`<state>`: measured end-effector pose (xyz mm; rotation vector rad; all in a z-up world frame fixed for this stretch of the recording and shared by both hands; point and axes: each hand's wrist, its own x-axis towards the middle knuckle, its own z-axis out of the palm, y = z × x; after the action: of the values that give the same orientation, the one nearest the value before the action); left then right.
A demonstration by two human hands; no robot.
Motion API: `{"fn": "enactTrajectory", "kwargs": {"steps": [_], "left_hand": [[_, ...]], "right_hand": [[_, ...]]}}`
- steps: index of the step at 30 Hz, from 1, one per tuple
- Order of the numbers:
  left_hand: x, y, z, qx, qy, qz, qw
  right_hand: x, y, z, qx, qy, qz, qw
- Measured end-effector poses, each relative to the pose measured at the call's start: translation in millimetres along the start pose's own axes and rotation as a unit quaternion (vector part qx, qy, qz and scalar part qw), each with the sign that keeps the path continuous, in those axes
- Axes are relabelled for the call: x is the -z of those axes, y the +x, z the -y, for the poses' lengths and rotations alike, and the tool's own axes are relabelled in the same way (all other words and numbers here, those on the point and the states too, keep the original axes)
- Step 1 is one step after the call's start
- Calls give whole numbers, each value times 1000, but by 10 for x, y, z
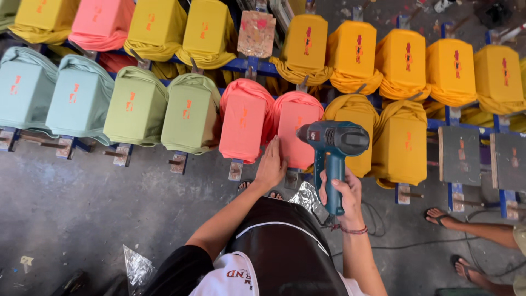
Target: The person uses a heat gun to apply heat to the top surface of multiple fabric-covered rectangular blocks arranged in rows. They move sequentially from one block to the next, holding the heat gun in one hand and occasionally touching the fabric with the other.
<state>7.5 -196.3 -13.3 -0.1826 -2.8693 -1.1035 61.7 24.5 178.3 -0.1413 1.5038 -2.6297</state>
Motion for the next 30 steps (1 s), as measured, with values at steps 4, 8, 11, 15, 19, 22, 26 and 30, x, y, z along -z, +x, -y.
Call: {"fn": "enactTrajectory", "kwargs": {"steps": [4, 8, 11, 15, 19, 22, 26, 30], "left_hand": [[8, -49, -3, 7, 11, 11, 1000], [28, -46, -14, 4, -1, -4, 1000], [68, -35, -22, 13, -8, -37, 999], [199, -68, -112, 15, 3, -43, 999], [184, -5, -189, -27, 62, -45, 997], [88, 130, -200, -52, 91, -38, 994], [-126, 273, -115, -82, 171, -11, 982], [-166, 293, -82, -84, 188, 22, 978]], "right_hand": [[-145, 235, 2, 21, -8, 3, 1000], [-104, 335, -46, 34, -31, -3, 999], [-125, 109, 15, 17, -20, -12, 1000], [-116, -104, 93, -7, -13, -21, 1000], [-73, 127, 19, 21, -24, -13, 999], [49, 318, -77, 45, -18, -15, 999], [125, 258, 11, 50, -6, -39, 998], [322, 58, 60, 47, -10, -59, 997]]}}
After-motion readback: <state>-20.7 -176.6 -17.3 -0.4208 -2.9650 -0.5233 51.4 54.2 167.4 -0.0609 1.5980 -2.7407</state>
